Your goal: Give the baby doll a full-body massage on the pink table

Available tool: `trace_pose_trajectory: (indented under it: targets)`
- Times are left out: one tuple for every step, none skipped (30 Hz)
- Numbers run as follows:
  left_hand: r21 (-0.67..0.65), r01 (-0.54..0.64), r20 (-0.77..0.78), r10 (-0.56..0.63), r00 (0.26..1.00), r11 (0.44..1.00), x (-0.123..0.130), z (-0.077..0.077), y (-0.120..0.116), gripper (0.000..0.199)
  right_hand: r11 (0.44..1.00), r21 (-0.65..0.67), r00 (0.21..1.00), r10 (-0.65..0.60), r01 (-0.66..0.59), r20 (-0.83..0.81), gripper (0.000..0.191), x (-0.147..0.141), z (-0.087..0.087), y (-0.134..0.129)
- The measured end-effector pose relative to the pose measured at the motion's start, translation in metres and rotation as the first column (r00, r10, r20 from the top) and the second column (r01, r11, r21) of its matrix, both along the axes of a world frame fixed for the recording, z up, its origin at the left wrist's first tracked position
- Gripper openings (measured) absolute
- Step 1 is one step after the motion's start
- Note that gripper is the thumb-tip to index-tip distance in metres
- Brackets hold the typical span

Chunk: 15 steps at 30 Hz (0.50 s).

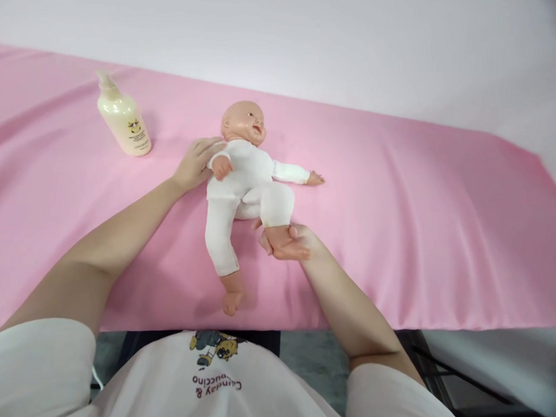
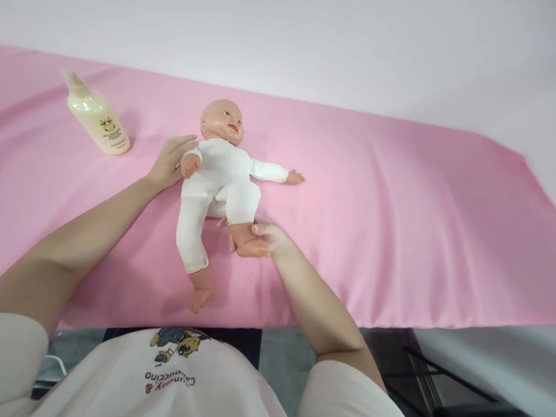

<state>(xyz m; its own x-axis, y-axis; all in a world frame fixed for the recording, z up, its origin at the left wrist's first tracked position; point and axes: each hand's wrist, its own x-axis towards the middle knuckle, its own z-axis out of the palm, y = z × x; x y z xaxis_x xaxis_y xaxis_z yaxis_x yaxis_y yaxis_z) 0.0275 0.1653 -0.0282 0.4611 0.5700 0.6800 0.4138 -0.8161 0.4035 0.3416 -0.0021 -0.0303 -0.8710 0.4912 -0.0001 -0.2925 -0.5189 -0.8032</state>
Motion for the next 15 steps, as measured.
trace_pose_trajectory:
  targets:
    - [-0.009, -0.024, 0.046, 0.025, 0.999, 1.0, -0.002, -0.002, 0.003, 0.065, 0.994, 0.015, 0.994, 0.109, -0.108, -0.015, 0.083, 0.001, 0.0, 0.0]
    - [-0.024, -0.051, 0.096, 0.053, 0.994, 0.998, -0.004, -0.004, 0.006, 0.069, 0.974, 0.03, 0.974, 0.224, -0.223, -0.02, 0.086, 0.001, 0.0, 0.0]
    - [-0.048, -0.078, 0.143, 0.084, 0.986, 0.996, -0.006, -0.007, 0.009, 0.071, 0.943, 0.046, 0.943, 0.332, -0.331, -0.016, 0.088, 0.001, 0.001, 0.001]
    - [-0.08, -0.1, 0.188, 0.114, 0.975, 0.992, -0.008, -0.01, 0.013, 0.071, 0.906, 0.059, 0.907, 0.421, -0.42, -0.001, 0.088, 0.0, 0.004, 0.002]
    - [-0.117, -0.118, 0.231, 0.143, 0.962, 0.986, -0.01, -0.013, 0.016, 0.071, 0.875, 0.067, 0.877, 0.479, -0.48, 0.026, 0.086, -0.001, 0.007, 0.002]
    - [-0.156, -0.131, 0.274, 0.171, 0.946, 0.979, -0.011, -0.017, 0.02, 0.069, 0.855, 0.073, 0.858, 0.509, -0.513, 0.069, 0.082, -0.002, 0.011, 0.002]
    - [-0.195, -0.142, 0.319, 0.2, 0.927, 0.97, -0.012, -0.02, 0.023, 0.068, 0.846, 0.081, 0.848, 0.516, -0.526, 0.119, 0.078, -0.004, 0.015, 0.002]
    - [-0.233, -0.15, 0.361, 0.229, 0.904, 0.961, -0.013, -0.023, 0.027, 0.067, 0.841, 0.088, 0.84, 0.516, -0.533, 0.167, 0.076, -0.006, 0.018, 0.001]
    - [-0.265, -0.159, 0.398, 0.258, 0.88, 0.951, -0.014, -0.026, 0.03, 0.067, 0.831, 0.095, 0.828, 0.525, -0.549, 0.196, 0.074, -0.007, 0.021, 0.0]
    - [-0.293, -0.17, 0.426, 0.288, 0.857, 0.941, -0.015, -0.029, 0.033, 0.068, 0.813, 0.099, 0.813, 0.551, -0.574, 0.188, 0.075, -0.009, 0.022, -0.001]
    - [-0.316, -0.186, 0.444, 0.318, 0.838, 0.93, -0.016, -0.031, 0.035, 0.07, 0.788, 0.099, 0.793, 0.592, -0.607, 0.144, 0.076, -0.01, 0.021, -0.002]
    - [-0.332, -0.202, 0.452, 0.343, 0.823, 0.921, -0.017, -0.032, 0.037, 0.071, 0.766, 0.094, 0.771, 0.632, -0.637, 0.072, 0.076, -0.01, 0.018, -0.002]
    - [-0.338, -0.214, 0.453, 0.357, 0.817, 0.917, -0.017, -0.032, 0.038, 0.073, 0.748, 0.091, 0.75, 0.661, -0.657, -0.017, 0.077, -0.01, 0.015, -0.002]
    - [-0.331, -0.211, 0.444, 0.349, 0.825, 0.92, -0.018, -0.031, 0.038, 0.074, 0.742, 0.092, 0.734, 0.671, -0.664, -0.107, 0.079, -0.009, 0.01, -0.002]
    - [-0.313, -0.198, 0.429, 0.324, 0.843, 0.929, -0.019, -0.03, 0.037, 0.074, 0.741, 0.099, 0.72, 0.67, -0.664, -0.183, 0.08, -0.008, 0.005, -0.002]
